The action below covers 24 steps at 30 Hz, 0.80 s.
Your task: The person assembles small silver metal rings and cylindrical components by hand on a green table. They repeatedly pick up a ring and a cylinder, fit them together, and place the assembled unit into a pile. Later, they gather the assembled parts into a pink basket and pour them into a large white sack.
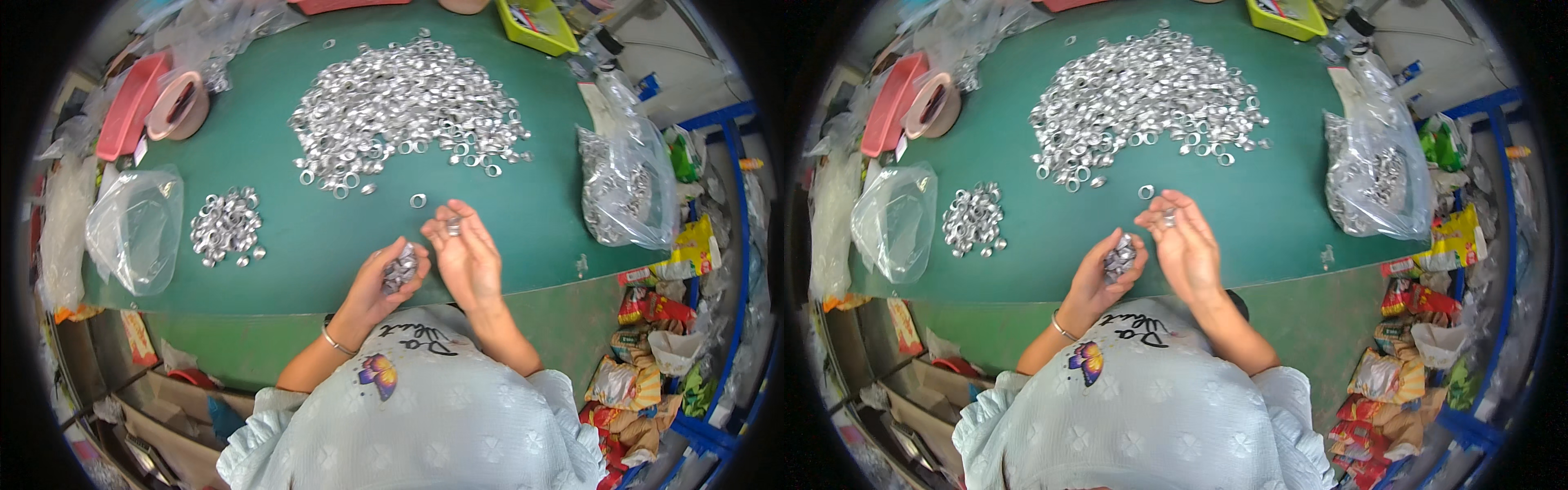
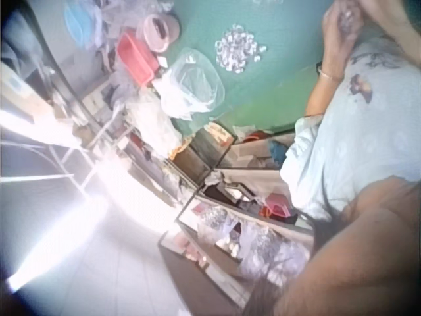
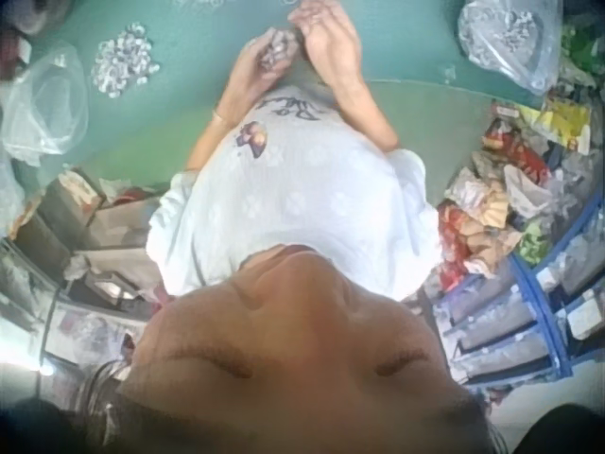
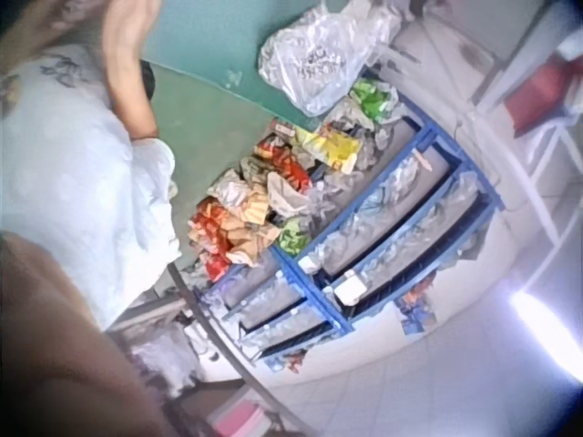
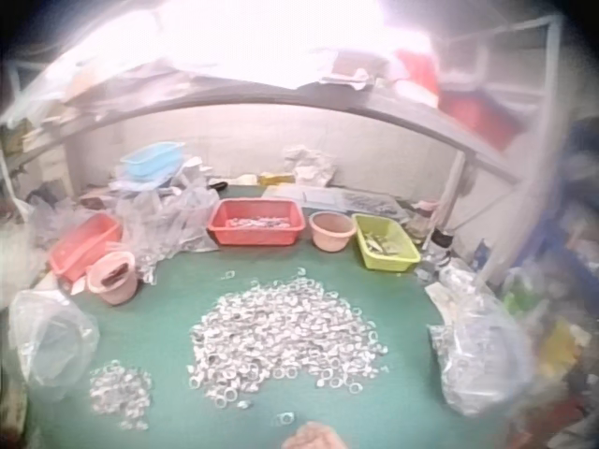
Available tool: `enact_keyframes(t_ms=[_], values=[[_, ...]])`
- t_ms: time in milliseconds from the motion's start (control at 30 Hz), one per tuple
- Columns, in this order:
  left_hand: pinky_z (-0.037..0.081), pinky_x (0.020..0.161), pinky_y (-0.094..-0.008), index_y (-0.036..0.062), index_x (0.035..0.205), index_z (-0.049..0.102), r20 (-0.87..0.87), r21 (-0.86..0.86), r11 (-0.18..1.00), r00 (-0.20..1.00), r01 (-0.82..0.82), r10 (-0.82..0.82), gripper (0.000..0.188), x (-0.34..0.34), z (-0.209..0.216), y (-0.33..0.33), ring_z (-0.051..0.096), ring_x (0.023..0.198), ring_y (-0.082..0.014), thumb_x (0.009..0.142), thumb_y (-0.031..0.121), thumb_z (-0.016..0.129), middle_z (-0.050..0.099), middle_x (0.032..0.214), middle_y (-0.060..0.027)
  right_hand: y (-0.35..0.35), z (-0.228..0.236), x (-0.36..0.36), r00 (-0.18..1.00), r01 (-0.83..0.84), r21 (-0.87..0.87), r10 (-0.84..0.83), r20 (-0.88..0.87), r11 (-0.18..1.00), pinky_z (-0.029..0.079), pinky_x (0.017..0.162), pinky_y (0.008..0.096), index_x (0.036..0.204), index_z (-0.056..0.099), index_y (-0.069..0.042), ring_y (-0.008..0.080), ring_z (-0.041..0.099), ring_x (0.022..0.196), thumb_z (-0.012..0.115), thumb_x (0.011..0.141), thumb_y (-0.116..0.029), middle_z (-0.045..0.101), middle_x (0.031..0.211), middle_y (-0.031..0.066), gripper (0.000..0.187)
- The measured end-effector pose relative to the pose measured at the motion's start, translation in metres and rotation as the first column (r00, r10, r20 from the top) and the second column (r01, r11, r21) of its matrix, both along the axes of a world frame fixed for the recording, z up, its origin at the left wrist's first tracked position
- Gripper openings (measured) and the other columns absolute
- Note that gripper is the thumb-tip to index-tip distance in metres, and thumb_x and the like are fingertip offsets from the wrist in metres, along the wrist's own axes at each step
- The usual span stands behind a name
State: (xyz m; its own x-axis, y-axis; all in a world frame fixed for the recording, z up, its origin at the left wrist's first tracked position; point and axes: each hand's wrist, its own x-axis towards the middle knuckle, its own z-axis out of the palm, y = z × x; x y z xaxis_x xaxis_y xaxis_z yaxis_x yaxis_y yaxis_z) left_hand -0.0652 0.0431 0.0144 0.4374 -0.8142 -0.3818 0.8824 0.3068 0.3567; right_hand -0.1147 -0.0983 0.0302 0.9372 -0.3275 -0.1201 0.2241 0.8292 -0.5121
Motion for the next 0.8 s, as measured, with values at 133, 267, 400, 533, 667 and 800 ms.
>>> enact_keyframes(t_ms=[133, 267, 400, 533, 667, 800], values=[[0.031, 0.034, -0.0173, -0.0013, 0.102, 0.055, -0.019, 0.002, 1.0, 1.0, 0.012, -0.012, 0.041, -0.002, -0.002, -0.001, 0.044, 0.048, -0.0111, 0.095, 0.035, 0.036, 0.056, 0.077, -0.0118, -0.001, -0.004, -0.006, 0.997, -0.069, -0.089, 0.066, -0.028, 0.994, 0.037, 0.093, 0.0392, 0.116, 0.042, 0.0, 0.0281, 0.053, 0.1, 0.036, 0.096, -0.019, 0.052, 0.106, 0.0145, 0.029], [0.035, 0.035, -0.0195, -0.0006, 0.107, 0.054, -0.025, 0.038, 0.999, 1.0, 0.012, -0.011, 0.04, -0.004, 0.0, -0.002, 0.054, 0.056, -0.0159, 0.093, 0.033, 0.038, 0.061, 0.085, -0.0128, 0.01, 0.003, -0.008, 0.99, -0.118, -0.342, 0.084, -0.112, 0.932, 0.044, 0.082, 0.0322, 0.117, 0.042, -0.001, 0.0246, 0.054, 0.1, 0.037, 0.096, -0.025, 0.051, 0.112, 0.0154, 0.032], [0.039, 0.035, -0.0212, -0.0009, 0.111, 0.053, -0.056, 0.039, 0.999, 0.998, 0.006, -0.004, 0.04, -0.003, 0.004, 0.0, 0.061, 0.066, -0.0204, 0.092, 0.032, 0.04, 0.061, 0.085, -0.0122, 0.012, 0.001, -0.011, 0.977, -0.213, -0.549, 0.168, -0.132, 0.808, 0.046, 0.06, 0.0198, 0.118, 0.042, -0.002, 0.0169, 0.056, 0.094, 0.041, 0.095, -0.027, 0.051, 0.118, 0.0148, 0.034], [0.039, 0.036, -0.0216, -0.0009, 0.11, 0.054, -0.045, 0.05, 0.999, 0.999, 0.001, 0.002, 0.039, -0.002, 0.002, 0.001, 0.06, 0.066, -0.0198, 0.092, 0.032, 0.041, 0.061, 0.086, -0.0114, 0.01, -0.001, -0.011, 0.971, -0.239, -0.669, 0.187, -0.149, 0.704, 0.046, 0.061, 0.0202, 0.12, 0.041, -0.001, 0.0163, 0.056, 0.093, 0.042, 0.094, -0.021, 0.051, 0.119, 0.0159, 0.033], [0.039, 0.037, -0.0213, -0.0008, 0.108, 0.055, -0.028, 0.036, 0.999, 0.999, 0.03, -0.029, 0.037, -0.001, 0.0, 0.003, 0.06, 0.066, -0.0188, 0.092, 0.03, 0.041, 0.061, 0.087, -0.0107, 0.011, 0.01, -0.014, 0.963, -0.268, -0.708, 0.193, -0.186, 0.654, 0.043, 0.058, 0.0171, 0.123, 0.041, -0.003, 0.0097, 0.055, 0.09, 0.041, 0.091, -0.003, 0.051, 0.122, 0.0117, 0.033], [0.035, 0.037, -0.0181, -0.001, 0.108, 0.055, 0.14, 0.064, 0.998, 0.99, 0.008, -0.017, 0.035, -0.002, 0.014, 0.001, 0.056, 0.062, -0.0124, 0.091, 0.029, 0.047, 0.061, 0.086, -0.0089, 0.01, 0.02, -0.015, 0.96, -0.275, -0.749, 0.217, -0.178, 0.603, 0.045, 0.064, 0.0203, 0.124, 0.04, -0.003, 0.0114, 0.055, 0.096, 0.044, 0.086, 0.002, 0.052, 0.122, 0.0132, 0.038]])
